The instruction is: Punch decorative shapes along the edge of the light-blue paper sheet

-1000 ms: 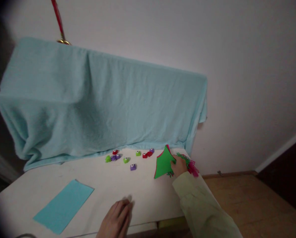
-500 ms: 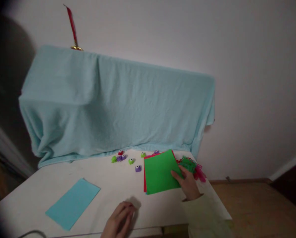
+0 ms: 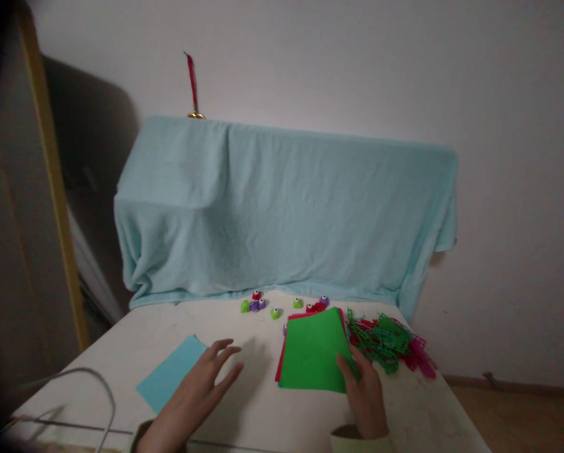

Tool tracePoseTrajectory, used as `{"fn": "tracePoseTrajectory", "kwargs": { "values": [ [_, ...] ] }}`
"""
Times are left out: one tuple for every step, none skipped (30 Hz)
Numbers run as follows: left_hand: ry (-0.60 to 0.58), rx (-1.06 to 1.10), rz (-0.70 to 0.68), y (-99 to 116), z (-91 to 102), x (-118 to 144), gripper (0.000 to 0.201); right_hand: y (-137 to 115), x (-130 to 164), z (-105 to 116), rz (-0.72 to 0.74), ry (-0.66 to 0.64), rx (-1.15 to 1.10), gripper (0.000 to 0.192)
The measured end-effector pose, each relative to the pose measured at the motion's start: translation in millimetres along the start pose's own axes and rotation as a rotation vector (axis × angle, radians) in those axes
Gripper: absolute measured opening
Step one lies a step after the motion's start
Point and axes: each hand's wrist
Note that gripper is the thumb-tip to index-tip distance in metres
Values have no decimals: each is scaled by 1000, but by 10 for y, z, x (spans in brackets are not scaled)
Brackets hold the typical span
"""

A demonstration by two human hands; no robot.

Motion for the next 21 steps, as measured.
{"fn": "tracePoseTrajectory", "kwargs": {
  "values": [
    [11,-24,-18,83,-38,-158,34,18,-23,82,-3,56,61,51],
    [25,-33,-42,169,-111,-325,39,36,-35,156,-4,106,125,53],
    [41,-36,-71,250,-219,-494,45,52,-38,221,-7,139,187,54],
    [44,-36,-101,323,-357,-654,55,64,-32,277,-12,164,246,55],
    [27,-45,-124,382,-515,-799,66,71,-22,324,-21,181,301,55],
    [-8,-62,-142,425,-681,-922,79,74,-8,362,-32,191,348,56],
    [-41,-83,-154,451,-842,-1019,86,73,6,393,-42,200,386,56],
    [-61,-102,-156,459,-985,-1091,88,70,19,416,-45,212,414,56],
    [-76,-121,-155,451,-1101,-1138,86,65,28,433,-40,226,429,56],
    [-72,-136,-138,429,-1186,-1163,81,60,32,441,-27,234,431,56],
    [-61,-148,-116,397,-1240,-1171,72,53,27,437,-11,239,426,56],
    [-48,-155,-98,358,-1264,-1165,61,45,12,418,3,244,415,55],
    [-31,-159,-84,317,-1264,-1150,47,34,-16,381,18,245,402,55],
    [-13,-160,-75,275,-1247,-1128,35,21,-58,322,33,240,385,54],
    [6,-160,-75,236,-1217,-1104,26,4,-115,239,51,233,365,54],
    [27,-161,-80,199,-1182,-1078,22,-15,-185,132,80,210,333,52],
    [51,-162,-89,165,-1144,-1052,21,-38,-266,3,111,178,296,50],
    [74,-165,-98,133,-1108,-1027,21,-62,-355,-145,142,123,266,48],
    [98,-170,-104,101,-1075,-1004,21,-88,-447,-304,162,74,249,45],
    [119,-176,-105,69,-1047,-983,22,-114,-538,-468,183,45,236,42],
    [135,-184,-100,35,-1024,-966,24,-141,-625,-630,201,32,230,40]
  ]
}}
Point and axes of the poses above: each hand's wrist, its own x-axis away from the middle knuckle, its own z-axis out of the back of the hand, y = z × x, and after that the axes turned 6 degrees about z, right-handed
